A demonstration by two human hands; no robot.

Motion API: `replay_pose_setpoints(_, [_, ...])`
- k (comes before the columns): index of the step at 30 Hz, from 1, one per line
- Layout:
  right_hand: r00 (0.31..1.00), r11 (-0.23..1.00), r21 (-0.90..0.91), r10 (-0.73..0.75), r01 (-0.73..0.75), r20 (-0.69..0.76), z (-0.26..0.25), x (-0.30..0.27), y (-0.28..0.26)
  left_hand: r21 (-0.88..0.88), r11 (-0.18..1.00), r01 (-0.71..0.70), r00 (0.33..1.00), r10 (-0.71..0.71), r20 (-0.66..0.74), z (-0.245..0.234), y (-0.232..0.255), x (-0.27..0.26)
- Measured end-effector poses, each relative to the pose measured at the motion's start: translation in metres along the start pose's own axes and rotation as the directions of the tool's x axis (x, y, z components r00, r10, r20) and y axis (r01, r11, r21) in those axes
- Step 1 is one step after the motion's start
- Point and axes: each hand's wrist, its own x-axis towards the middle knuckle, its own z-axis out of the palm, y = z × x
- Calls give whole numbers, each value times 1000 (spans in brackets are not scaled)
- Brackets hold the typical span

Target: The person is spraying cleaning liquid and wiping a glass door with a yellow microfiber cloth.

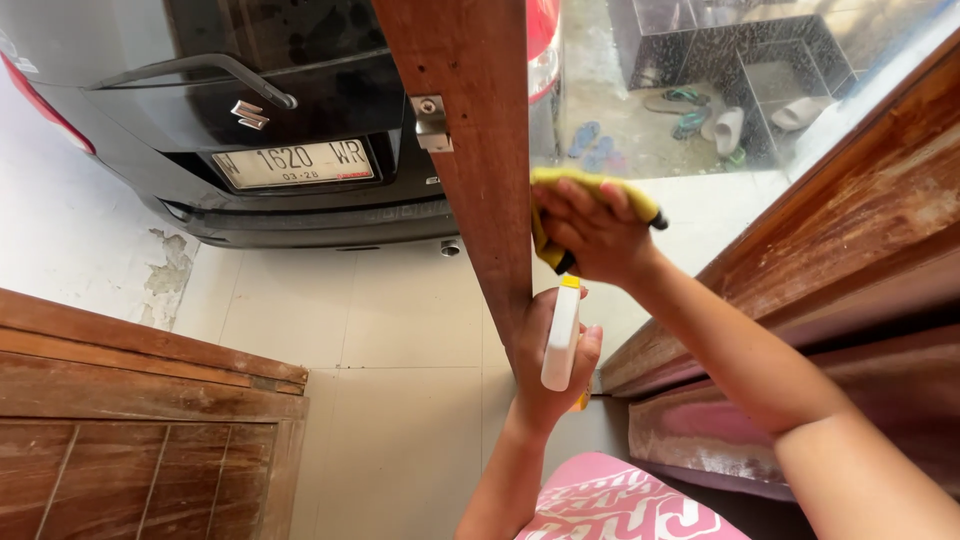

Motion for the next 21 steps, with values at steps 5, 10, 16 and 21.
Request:
replay_pose_setpoints(5, [973,973,-25,-228,229,27,18,-50,6,-160,979,126,991,-117,66,0,6,-16])
replay_pose_setpoints(10, [952,997,80,-18,-7,307,-25,19,70,-170,981,94,993,-81,86,2,16,-21])
replay_pose_setpoints(16, [972,994,-111,25,1,235,-29,54,90,-162,985,58,996,-46,74,4,14,-19])
replay_pose_setpoints(21, [996,923,-374,-83,93,43,-20,43,55,-184,974,136,988,-118,104,2,7,-20])
